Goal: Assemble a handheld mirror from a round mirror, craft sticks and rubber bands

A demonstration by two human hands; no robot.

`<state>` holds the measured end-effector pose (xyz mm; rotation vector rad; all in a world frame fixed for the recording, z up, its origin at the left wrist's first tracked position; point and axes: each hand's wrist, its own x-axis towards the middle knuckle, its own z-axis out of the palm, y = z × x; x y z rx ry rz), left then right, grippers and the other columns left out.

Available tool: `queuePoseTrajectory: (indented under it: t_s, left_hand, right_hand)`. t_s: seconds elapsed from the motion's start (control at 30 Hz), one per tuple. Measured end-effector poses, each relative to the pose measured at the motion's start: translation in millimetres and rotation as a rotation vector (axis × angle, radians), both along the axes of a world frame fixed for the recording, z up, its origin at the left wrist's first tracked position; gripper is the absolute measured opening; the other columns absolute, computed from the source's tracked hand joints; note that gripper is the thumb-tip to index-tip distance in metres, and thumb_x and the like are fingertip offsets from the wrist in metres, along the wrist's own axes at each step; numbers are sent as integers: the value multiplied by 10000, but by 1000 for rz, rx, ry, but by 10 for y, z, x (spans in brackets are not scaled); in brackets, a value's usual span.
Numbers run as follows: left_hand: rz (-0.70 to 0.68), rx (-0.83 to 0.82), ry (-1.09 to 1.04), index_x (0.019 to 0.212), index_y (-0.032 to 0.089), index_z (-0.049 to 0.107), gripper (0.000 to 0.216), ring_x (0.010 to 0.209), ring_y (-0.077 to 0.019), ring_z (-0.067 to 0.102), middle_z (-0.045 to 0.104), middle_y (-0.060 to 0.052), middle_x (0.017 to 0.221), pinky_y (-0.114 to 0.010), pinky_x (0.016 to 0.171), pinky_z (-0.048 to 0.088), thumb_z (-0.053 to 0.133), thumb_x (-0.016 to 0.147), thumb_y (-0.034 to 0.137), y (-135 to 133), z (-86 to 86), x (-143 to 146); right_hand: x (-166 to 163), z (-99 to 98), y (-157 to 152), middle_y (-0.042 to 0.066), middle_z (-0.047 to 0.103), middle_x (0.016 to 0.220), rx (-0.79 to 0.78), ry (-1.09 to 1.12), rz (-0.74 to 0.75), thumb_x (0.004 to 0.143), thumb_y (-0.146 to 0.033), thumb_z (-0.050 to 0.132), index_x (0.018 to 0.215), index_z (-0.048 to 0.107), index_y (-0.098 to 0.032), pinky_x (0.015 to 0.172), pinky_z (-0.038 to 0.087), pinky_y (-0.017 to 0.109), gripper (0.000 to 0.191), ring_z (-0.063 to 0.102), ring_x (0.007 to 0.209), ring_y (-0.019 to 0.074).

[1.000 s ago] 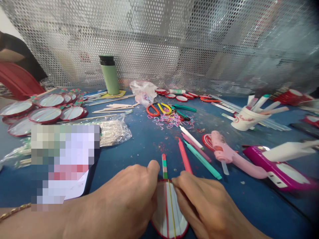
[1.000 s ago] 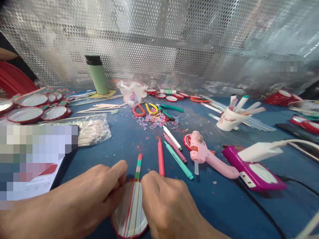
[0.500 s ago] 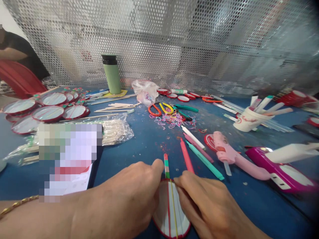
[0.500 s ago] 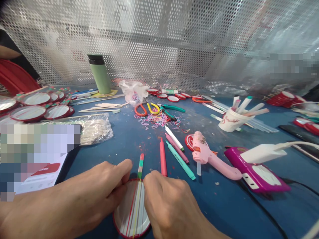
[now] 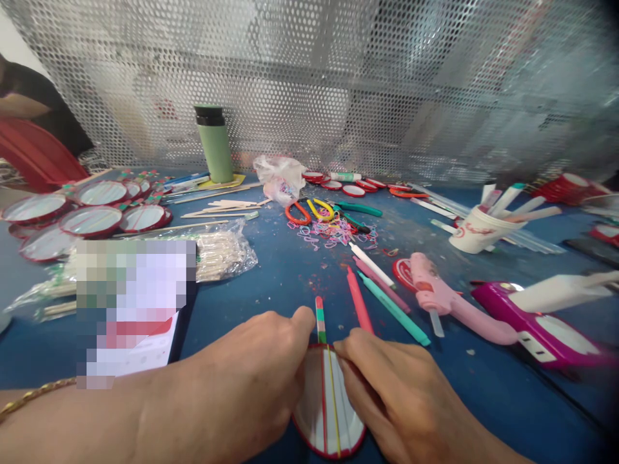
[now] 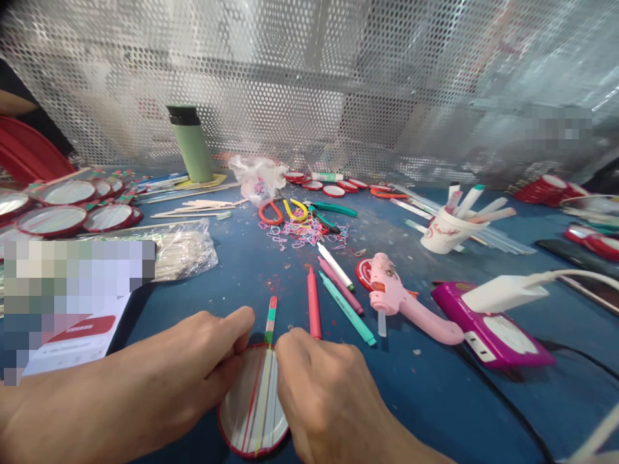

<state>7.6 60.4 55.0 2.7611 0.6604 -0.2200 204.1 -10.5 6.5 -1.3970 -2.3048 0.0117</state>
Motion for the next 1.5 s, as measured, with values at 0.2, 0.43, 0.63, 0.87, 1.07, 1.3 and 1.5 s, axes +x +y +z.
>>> queuePoseTrajectory:
  t_s: [0.2, 0.43, 0.63, 0.87, 1.07, 1.3, 1.5]
  left_hand:
    - [1, -25, -12, 837, 219, 643, 160, 838, -242, 578, 511, -30, 604, -359, 742, 466, 543, 794, 101, 4, 8, 1]
    - [-80, 28, 59, 699, 203, 628, 188, 915, -264, 578, 493, -32, 567, -369, 778, 463, 559, 751, 36, 30, 2, 31]
    - [-134, 82, 103, 617, 188, 603, 225, 910, -275, 572, 458, -30, 539, -386, 779, 459, 575, 706, -17, 14, 6, 66]
    - [-217, 137, 226, 598, 178, 617, 209, 888, -267, 558, 488, -47, 564, -382, 760, 462, 589, 731, 20, 35, 45, 91]
    - [-163, 165, 135, 592, 184, 598, 215, 871, -251, 542, 440, -41, 535, -367, 756, 445, 571, 787, 96, 36, -98, 41]
    - [-160, 86, 140, 632, 178, 593, 226, 812, -238, 544, 397, -32, 508, -340, 697, 432, 494, 823, 109, 83, -83, 68]
    - [-13, 46, 24, 649, 184, 563, 169, 833, -231, 565, 442, -19, 552, -347, 748, 441, 542, 792, 95, 88, -252, 16]
  right_hand:
    - [17, -18, -8, 6, 567, 684, -6, 14, 14, 924, -36, 384, 797, 530, -182, 536, 415, 250, 242, 556, 561, 127]
    - [13, -12, 15, 4, 574, 689, -15, 19, 21, 926, -35, 370, 807, 529, -183, 535, 413, 242, 247, 567, 563, 123]
    - [19, -21, 1, 1, 577, 687, -20, 29, 24, 942, -59, 373, 810, 522, -183, 535, 386, 243, 235, 563, 565, 118]
    - [21, -35, 19, -2, 570, 694, -32, 39, 20, 937, -53, 381, 810, 514, -182, 536, 382, 252, 224, 571, 573, 123]
    - [20, -40, 3, -3, 576, 679, -27, 44, 2, 931, -51, 381, 799, 514, -184, 539, 390, 250, 230, 576, 571, 124]
    - [15, -50, 18, 2, 583, 687, -29, 56, 8, 937, -57, 382, 816, 529, -180, 543, 396, 264, 227, 586, 581, 133]
    - [17, -36, 26, 1, 571, 687, -40, 50, 12, 942, -58, 380, 816, 526, -180, 528, 385, 265, 228, 576, 569, 131]
